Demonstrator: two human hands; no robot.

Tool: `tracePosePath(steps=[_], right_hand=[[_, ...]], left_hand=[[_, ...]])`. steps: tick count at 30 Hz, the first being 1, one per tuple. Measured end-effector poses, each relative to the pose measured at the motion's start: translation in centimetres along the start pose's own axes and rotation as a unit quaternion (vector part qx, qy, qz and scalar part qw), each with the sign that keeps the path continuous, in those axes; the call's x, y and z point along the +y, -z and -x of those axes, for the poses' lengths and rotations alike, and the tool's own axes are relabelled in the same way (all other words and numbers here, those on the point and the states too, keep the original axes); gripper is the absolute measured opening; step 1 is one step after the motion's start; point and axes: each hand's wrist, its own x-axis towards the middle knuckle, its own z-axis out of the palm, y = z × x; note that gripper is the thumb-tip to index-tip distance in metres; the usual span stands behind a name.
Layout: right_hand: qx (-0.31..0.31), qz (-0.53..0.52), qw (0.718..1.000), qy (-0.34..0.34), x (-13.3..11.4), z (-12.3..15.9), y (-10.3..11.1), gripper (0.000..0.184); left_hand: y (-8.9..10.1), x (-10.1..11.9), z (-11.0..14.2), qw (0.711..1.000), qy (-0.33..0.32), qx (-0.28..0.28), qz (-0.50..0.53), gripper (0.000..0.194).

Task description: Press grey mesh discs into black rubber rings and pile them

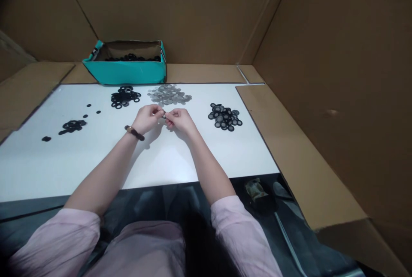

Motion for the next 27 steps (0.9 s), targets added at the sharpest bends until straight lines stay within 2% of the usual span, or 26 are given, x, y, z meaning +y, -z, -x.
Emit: tracePosePath(steps=[3,5,7,9,11,13,18,23,27], right_hand=[[0.024,-0.043,0.999,-0.013,0.4,-0.1,-0.6,0.026],[0.035,-0.048,0.998,-0.011,0.6,-0.2,-0.8,0.027],[0.034,-0.002,0.999,0.020,0.6,-0.2,-0.7,0.030],[0.008,0.097,0.993,0.066,0.3,-0.1,-0.2,0.033],[-0.038,0.202,0.974,0.093,-0.1,0.1,0.2,0.033],[-0.070,0.265,0.956,0.103,-0.5,0.2,0.6,0.030],[-0.071,0.267,0.950,0.145,-0.9,0.5,0.9,0.027],[-0.058,0.220,0.961,0.159,-0.9,0.5,1.0,0.029],[-0.028,0.155,0.979,0.132,-0.4,0.2,0.4,0.033]], left_hand=[[-0.7,-0.1,0.1,0.999,0.024,0.019,0.031,0.013],[-0.8,-0.4,0.0,0.998,0.037,0.012,0.056,0.014],[-0.3,-0.6,-0.2,0.996,0.040,-0.036,0.074,0.015],[0.5,-0.7,-0.3,0.989,0.037,-0.117,0.080,0.014],[1.3,-0.6,-0.3,0.980,0.032,-0.181,0.079,0.012],[1.9,-0.5,-0.4,0.975,0.033,-0.203,0.083,0.012],[2.0,-0.7,-0.5,0.969,0.041,-0.201,0.139,0.012],[1.6,-0.8,-0.5,0.972,0.042,-0.140,0.182,0.013],[0.8,-0.5,-0.4,0.977,0.044,-0.093,0.189,0.015]])
